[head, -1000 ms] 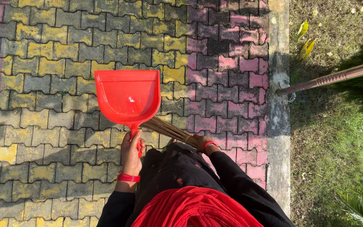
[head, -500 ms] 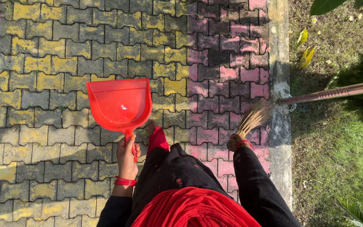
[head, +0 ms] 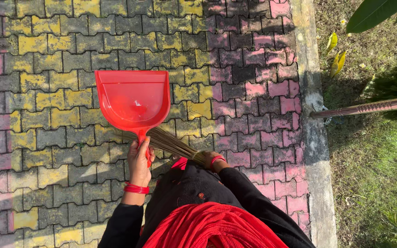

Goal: The person sweeps a tiled outdoor walkway using a broom and a red dustpan.

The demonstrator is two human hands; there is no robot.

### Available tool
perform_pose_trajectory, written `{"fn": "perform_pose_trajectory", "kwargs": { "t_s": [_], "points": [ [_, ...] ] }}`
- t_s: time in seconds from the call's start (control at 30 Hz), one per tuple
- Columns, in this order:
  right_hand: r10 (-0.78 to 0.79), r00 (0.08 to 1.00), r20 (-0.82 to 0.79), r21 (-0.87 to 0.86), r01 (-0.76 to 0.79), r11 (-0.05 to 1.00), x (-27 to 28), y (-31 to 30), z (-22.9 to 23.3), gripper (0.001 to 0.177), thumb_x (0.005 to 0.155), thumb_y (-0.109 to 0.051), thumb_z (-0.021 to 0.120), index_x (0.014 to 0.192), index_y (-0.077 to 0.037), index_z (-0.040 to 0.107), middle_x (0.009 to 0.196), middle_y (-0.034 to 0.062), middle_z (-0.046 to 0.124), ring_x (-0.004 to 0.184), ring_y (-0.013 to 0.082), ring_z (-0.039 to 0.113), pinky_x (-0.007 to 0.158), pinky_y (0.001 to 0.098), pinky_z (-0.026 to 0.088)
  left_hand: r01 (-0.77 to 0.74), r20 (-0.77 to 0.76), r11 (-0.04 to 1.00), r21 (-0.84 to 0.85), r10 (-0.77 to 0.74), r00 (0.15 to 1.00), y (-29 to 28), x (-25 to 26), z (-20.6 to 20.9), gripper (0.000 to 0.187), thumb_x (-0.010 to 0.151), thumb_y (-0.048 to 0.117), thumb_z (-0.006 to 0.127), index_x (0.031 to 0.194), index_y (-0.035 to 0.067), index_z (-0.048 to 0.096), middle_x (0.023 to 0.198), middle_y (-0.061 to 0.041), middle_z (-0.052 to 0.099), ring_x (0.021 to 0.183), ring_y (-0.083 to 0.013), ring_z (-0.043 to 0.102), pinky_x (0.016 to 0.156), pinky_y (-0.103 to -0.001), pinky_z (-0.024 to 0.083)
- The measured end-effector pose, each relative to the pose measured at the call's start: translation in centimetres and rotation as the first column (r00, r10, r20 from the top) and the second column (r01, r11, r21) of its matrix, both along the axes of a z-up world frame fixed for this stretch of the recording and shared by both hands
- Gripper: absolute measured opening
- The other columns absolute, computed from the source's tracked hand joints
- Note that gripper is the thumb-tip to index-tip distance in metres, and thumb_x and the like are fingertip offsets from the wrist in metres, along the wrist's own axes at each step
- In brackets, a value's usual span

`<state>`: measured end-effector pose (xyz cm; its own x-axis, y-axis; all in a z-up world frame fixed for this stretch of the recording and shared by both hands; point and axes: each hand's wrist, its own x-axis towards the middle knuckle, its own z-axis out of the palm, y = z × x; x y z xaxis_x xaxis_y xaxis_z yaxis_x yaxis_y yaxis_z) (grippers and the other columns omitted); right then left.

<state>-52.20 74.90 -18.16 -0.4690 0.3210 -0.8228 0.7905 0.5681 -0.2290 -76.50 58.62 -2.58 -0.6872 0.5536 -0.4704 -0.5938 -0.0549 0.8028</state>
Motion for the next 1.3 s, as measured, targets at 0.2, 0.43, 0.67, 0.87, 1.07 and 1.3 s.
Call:
{"fn": "perform_pose_trajectory", "kwargs": {
  "t_s": [0.2, 0.43, 0.67, 0.87, 1.07, 1.3],
  "points": [
    [-0.314, 0.949, 0.034, 0.116, 0.308, 0.944, 2.5, 5.0, 0.9, 0.093, 0.066, -0.033, 0.086, 0.150, -0.028, 0.047, 0.114, 0.0159, 0.074, 0.101, 0.0315, 0.074, 0.086, 0.0433, 0.060, 0.011, 0.042, 0.999, -0.037, -0.010, 0.999, 0.5, -3.1, 0.4, 0.013, 0.098, 0.021, 0.070, 0.102, 0.011, 0.062, 0.072, 0.003, 0.056, 0.059, -0.0063, 0.054, 0.047, -0.023, 0.039],
    [-0.952, 0.305, -0.007, -0.043, 0.951, 0.305, 6.3, 13.6, 3.1, 0.074, 0.064, -0.032, 0.086, 0.132, -0.018, 0.060, 0.109, 0.0166, 0.075, 0.095, 0.0320, 0.075, 0.084, 0.0433, 0.060, -0.101, 0.093, 0.993, -0.064, 0.107, 0.990, -0.6, -5.6, -0.6, 0.015, 0.097, 0.022, 0.070, 0.106, 0.011, 0.066, 0.071, 0.002, 0.056, 0.059, -0.0065, 0.053, 0.048, -0.023, 0.039],
    [-0.952, 0.275, 0.133, -0.093, 0.960, 0.264, 1.2, 21.6, 1.0, 0.057, 0.066, -0.039, 0.082, 0.115, -0.013, 0.070, 0.109, 0.0181, 0.075, 0.098, 0.0337, 0.074, 0.087, 0.0440, 0.059, -0.183, 0.085, 0.982, -0.056, 0.187, 0.979, 0.4, -7.8, -2.3, 0.013, 0.099, 0.020, 0.068, 0.107, 0.011, 0.065, 0.071, 0.002, 0.055, 0.060, -0.0063, 0.052, 0.049, -0.023, 0.038],
    [-0.201, 0.979, 0.025, 0.047, 0.199, 0.979, -10.0, 17.1, -1.1, 0.055, 0.076, -0.043, 0.078, 0.117, -0.007, 0.071, 0.115, 0.0245, 0.071, 0.108, 0.0383, 0.069, 0.093, 0.0466, 0.056, -0.160, 0.091, 0.980, -0.119, 0.171, 0.981, 7.5, -11.9, -2.3, 0.012, 0.098, 0.019, 0.066, 0.106, 0.011, 0.065, 0.070, 0.002, 0.055, 0.059, -0.0069, 0.051, 0.049, -0.024, 0.038],
    [0.129, 0.989, 0.078, -0.106, -0.120, 0.987, -19.3, 19.1, 0.0, 0.071, 0.074, -0.032, 0.081, 0.137, -0.014, 0.057, 0.119, 0.0166, 0.071, 0.109, 0.0340, 0.071, 0.091, 0.0471, 0.059, -0.069, 0.049, 0.994, -0.080, 0.073, 0.996, 17.5, -15.2, 1.6, 0.013, 0.099, 0.020, 0.065, 0.108, 0.011, 0.067, 0.069, 0.003, 0.055, 0.060, -0.0048, 0.051, 0.049, -0.022, 0.038],
    [-0.002, 0.999, -0.036, 0.012, 0.002, 1.000, -17.6, 27.9, 0.0, 0.068, 0.069, -0.029, 0.085, 0.131, -0.016, 0.061, 0.113, 0.0152, 0.074, 0.105, 0.0339, 0.070, 0.088, 0.0465, 0.056, -0.129, 0.053, 0.991, -0.026, 0.130, 0.990, 21.7, -17.1, 0.4, 0.012, 0.098, 0.019, 0.067, 0.107, 0.011, 0.065, 0.070, 0.002, 0.057, 0.059, -0.0049, 0.052, 0.048, -0.022, 0.038]
  ]
}}
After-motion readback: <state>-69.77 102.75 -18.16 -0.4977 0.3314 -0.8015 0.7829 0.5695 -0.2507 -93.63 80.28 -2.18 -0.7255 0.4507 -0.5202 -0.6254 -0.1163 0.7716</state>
